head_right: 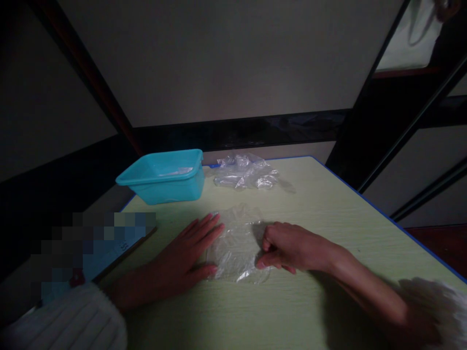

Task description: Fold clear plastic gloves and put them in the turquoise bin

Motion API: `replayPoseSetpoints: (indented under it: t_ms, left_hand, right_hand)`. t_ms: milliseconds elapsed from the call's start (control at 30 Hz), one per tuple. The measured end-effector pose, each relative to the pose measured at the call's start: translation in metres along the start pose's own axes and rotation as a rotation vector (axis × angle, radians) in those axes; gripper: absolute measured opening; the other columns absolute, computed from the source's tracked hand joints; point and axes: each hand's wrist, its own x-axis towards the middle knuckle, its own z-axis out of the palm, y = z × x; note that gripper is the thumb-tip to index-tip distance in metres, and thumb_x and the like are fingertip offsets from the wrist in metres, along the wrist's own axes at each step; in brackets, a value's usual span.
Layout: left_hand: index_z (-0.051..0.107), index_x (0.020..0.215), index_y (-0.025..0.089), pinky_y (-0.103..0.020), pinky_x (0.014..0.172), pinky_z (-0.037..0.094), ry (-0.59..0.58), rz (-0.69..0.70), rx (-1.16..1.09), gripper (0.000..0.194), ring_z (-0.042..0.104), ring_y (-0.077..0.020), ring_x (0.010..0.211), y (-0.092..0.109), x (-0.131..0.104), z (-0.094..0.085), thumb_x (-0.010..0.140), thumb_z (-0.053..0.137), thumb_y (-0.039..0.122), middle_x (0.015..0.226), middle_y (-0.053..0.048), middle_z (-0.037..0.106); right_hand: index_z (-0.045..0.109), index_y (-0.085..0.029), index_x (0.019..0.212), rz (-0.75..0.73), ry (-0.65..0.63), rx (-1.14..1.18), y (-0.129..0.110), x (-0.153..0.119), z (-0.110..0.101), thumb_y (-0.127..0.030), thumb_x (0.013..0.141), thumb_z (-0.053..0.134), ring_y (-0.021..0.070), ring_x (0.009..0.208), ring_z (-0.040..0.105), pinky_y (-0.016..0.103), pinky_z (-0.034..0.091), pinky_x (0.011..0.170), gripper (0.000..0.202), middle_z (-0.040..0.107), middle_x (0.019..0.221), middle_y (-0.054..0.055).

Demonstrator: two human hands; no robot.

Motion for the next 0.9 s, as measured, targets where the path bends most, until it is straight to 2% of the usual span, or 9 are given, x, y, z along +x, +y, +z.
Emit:
replayPoseSetpoints:
  t_ms: [367,433,533,600,767,900]
  left_hand:
    - [0.019,0.143,0.012,-0.047,0.111,0.012,-0.048,-0.035,0.025,0.076,0.006,-0.0246,0.139,-0.0001,0.0010,-0.0013,0.085,0.048,0.052,0.151,-0.013,0.010]
    - [0.019,0.143,0.012,-0.046,0.111,0.012,-0.052,-0.039,0.031,0.077,0.005,-0.0244,0.139,0.0000,0.0008,-0.0011,0.085,0.048,0.052,0.151,-0.013,0.010]
    - [0.019,0.142,0.012,-0.046,0.111,0.012,-0.059,-0.053,0.026,0.078,0.005,-0.0248,0.139,0.0015,0.0011,-0.0017,0.083,0.051,0.052,0.151,-0.013,0.010]
    - [0.019,0.142,0.012,-0.047,0.111,0.012,-0.059,-0.059,0.019,0.080,0.006,-0.0252,0.139,0.0027,0.0020,-0.0022,0.082,0.052,0.052,0.151,-0.013,0.011]
    - [0.018,0.142,0.011,-0.047,0.111,0.012,-0.060,-0.079,0.034,0.080,0.006,-0.0252,0.139,0.0037,0.0028,-0.0025,0.083,0.050,0.054,0.151,-0.014,0.010]
    - [0.018,0.142,0.011,-0.047,0.111,0.012,-0.064,-0.085,0.036,0.080,0.006,-0.0257,0.139,0.0033,0.0009,-0.0032,0.083,0.048,0.055,0.151,-0.014,0.011]
  right_hand:
    - [0.040,-0.019,0.047,-0.009,0.005,-0.097,-0.0022,-0.0018,-0.0013,-0.039,0.084,0.050,0.0081,0.037,0.039,0.022,0.030,0.046,0.043,0.038,0.036,-0.007]
    - [0.043,-0.019,0.049,-0.008,0.060,-0.161,-0.0005,-0.0026,-0.0008,-0.042,0.082,0.055,0.0090,0.040,0.040,0.023,0.029,0.047,0.043,0.038,0.039,-0.006]
    - [0.053,-0.018,0.057,-0.011,0.182,-0.272,0.0023,-0.0024,0.0000,-0.049,0.074,0.064,0.0114,0.049,0.045,0.024,0.027,0.048,0.037,0.048,0.051,-0.003]
    - [0.056,-0.019,0.060,0.006,0.199,-0.296,0.0037,-0.0011,0.0006,-0.053,0.071,0.065,0.0121,0.051,0.045,0.024,0.025,0.047,0.038,0.051,0.055,-0.002]
    - [0.047,-0.019,0.051,0.040,0.150,-0.306,0.0041,0.0022,0.0011,-0.049,0.075,0.063,0.0098,0.045,0.036,0.025,0.021,0.046,0.042,0.037,0.046,-0.006]
    - [0.047,-0.019,0.052,0.049,0.163,-0.304,0.0032,0.0021,0.0009,-0.046,0.076,0.063,0.0107,0.046,0.039,0.025,0.022,0.047,0.040,0.039,0.047,-0.005]
